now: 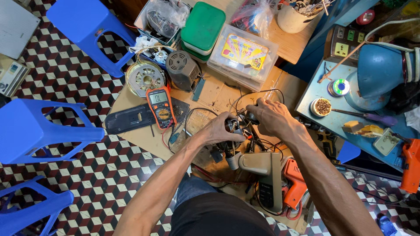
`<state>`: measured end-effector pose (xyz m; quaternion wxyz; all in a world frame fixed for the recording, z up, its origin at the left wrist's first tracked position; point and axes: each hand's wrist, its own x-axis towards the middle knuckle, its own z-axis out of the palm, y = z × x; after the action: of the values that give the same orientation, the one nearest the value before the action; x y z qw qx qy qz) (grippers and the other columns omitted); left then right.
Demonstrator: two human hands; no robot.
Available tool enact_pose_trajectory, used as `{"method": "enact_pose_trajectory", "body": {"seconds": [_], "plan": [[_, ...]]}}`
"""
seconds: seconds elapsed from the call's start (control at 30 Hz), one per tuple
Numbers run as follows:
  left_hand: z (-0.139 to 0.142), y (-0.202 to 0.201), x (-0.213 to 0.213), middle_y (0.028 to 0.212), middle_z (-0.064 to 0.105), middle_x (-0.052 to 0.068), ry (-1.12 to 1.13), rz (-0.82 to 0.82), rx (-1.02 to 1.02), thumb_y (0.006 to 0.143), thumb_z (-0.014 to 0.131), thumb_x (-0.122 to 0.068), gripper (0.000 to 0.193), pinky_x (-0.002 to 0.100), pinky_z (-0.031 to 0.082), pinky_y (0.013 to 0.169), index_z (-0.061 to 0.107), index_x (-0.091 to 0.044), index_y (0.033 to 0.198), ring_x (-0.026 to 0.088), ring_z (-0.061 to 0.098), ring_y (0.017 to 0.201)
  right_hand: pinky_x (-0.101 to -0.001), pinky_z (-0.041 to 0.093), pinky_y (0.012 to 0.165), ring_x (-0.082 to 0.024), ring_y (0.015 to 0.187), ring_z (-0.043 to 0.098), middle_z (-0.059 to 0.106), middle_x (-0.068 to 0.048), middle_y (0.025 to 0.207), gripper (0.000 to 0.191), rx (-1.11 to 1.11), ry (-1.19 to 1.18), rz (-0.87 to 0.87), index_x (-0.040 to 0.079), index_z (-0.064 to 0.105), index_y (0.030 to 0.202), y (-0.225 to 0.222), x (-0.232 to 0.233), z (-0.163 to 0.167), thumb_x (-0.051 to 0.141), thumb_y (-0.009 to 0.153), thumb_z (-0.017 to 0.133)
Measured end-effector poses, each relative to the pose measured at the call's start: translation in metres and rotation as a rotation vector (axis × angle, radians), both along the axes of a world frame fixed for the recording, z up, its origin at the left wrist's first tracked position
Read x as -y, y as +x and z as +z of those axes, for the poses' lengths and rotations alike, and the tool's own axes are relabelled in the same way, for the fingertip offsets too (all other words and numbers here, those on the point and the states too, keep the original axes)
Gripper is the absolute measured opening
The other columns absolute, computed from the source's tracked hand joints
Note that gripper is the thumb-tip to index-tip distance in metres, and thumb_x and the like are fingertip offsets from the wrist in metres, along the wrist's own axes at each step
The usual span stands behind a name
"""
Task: The person disassembles and reassembles a small motor or fan component on a workbench. They use a cordless drill to remove and install screws, manipulate wires, and rotate the shaft to test movement. The person also uses a multimeter to check electrical connections.
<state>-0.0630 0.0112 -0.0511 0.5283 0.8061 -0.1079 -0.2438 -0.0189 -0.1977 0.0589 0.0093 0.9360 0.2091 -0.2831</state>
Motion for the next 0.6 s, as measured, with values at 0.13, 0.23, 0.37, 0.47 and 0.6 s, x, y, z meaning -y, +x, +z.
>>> {"method": "enact_pose_trajectory", "body": {"seconds": [0.13,0.23,0.37,0.47,0.6], "plan": [[-0.013,0.005,0.004,0.112,0.070,0.015,-0.003,-0.014,0.082,0.060,0.088,-0.057,0.080,0.037,0.053,0.093,0.066,-0.005,0.116,0.025,0.068,0.106,-0.0449,0.057,0.086,-0.033,0.102,0.068,0.060,-0.015,0.120,0.041,-0.109,-0.110,0.007,0.021,0.063,0.126,0.001,-0.001,0.000,0.007,0.088,0.062],[-0.026,0.005,0.005,0.118,0.066,0.017,0.013,-0.001,0.135,0.060,0.088,-0.061,0.081,0.039,0.050,0.097,0.067,-0.008,0.119,0.026,0.063,0.113,-0.0438,0.055,0.088,-0.031,0.102,0.068,0.059,-0.014,0.120,0.035,-0.054,-0.168,0.041,0.020,0.066,0.121,0.000,-0.008,-0.005,0.008,0.088,0.063],[-0.032,0.005,0.005,0.121,0.064,0.015,0.017,0.027,0.131,0.069,0.084,-0.063,0.077,0.040,0.050,0.097,0.068,-0.009,0.121,0.025,0.061,0.116,-0.0439,0.051,0.093,-0.030,0.109,0.065,0.058,-0.012,0.123,0.037,-0.025,-0.221,0.097,0.022,0.068,0.120,-0.003,-0.015,0.001,0.006,0.086,0.065],[-0.028,0.008,0.001,0.115,0.066,0.010,-0.139,0.151,-0.158,0.086,0.068,-0.063,0.067,0.035,0.049,0.094,0.067,-0.009,0.126,0.021,0.062,0.110,-0.0444,0.050,0.095,-0.029,0.111,0.064,0.058,-0.012,0.122,0.039,0.000,-0.085,0.102,0.025,0.068,0.121,-0.009,-0.016,0.017,0.006,0.088,0.063],[-0.016,0.019,-0.001,0.107,0.070,0.005,-0.312,0.183,-0.379,0.084,0.067,-0.043,0.054,0.030,0.049,0.091,0.062,-0.012,0.128,0.015,0.064,0.103,-0.0454,0.051,0.097,-0.031,0.114,0.062,0.058,-0.012,0.119,0.055,0.013,-0.064,0.119,0.027,0.063,0.131,-0.007,-0.028,0.032,0.004,0.081,0.066]]}}
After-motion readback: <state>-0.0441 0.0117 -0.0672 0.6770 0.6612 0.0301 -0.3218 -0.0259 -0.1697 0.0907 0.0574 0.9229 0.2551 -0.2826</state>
